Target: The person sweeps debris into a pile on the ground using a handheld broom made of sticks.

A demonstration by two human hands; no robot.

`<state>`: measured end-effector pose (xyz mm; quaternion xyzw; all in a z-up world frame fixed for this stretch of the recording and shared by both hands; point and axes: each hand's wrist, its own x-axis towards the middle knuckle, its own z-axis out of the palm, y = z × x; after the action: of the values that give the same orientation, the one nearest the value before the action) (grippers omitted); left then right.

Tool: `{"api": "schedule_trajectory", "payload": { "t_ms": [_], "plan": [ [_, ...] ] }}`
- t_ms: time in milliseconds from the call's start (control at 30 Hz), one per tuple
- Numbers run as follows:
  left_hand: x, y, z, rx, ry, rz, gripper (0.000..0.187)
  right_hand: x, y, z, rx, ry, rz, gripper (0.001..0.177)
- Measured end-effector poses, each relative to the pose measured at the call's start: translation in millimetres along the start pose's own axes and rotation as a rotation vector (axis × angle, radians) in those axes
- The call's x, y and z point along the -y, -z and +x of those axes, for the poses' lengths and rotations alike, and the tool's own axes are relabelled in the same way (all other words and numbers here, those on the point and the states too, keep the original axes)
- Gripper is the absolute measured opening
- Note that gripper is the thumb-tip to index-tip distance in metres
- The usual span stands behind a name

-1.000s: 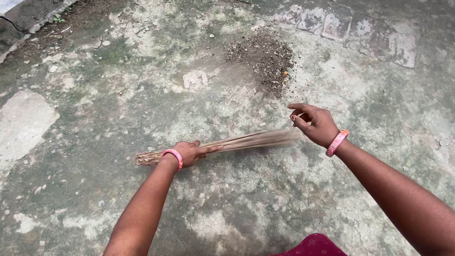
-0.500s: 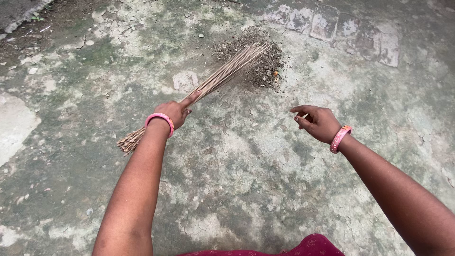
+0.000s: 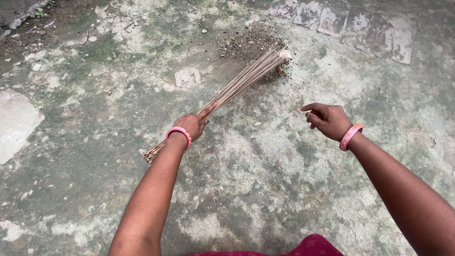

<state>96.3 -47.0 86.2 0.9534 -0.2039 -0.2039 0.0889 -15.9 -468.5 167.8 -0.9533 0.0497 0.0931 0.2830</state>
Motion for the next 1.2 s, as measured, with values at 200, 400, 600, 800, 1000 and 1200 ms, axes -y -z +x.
{"api": "schedule_trajectory", "payload": {
  "t_ms": [200, 400, 600, 800, 1000, 1200],
  "plan": [
    [-29, -24, 4, 0.087, -0.020, -0.050, 0.064, -41, -4, 21, -0.047, -0.033, 0.176, 0.027],
    [-45, -76, -17, 0.182, -0.087, 0.066, 0.072, -41, -22, 54, -0.040, 0.003, 0.184, 0.026],
    [-48, -52, -54, 0.180, -0.048, 0.039, 0.062, -28, -22, 45, -0.007, 0.020, 0.102, 0.026],
    [-33, -55, -47, 0.197, 0.004, 0.090, 0.080, -33, -11, 10, 0.079, -0.058, 0.009, 0.028],
    [-26, -41, -44, 0.071, -0.063, 0.031, 0.068, -36, -7, -19, 0.105, -0.058, -0.128, 0.030],
    [0, -61, -27, 0.090, -0.002, 0.112, 0.081, -22, -20, -25, 0.185, 0.020, -0.295, 0.031]
  ]
}}
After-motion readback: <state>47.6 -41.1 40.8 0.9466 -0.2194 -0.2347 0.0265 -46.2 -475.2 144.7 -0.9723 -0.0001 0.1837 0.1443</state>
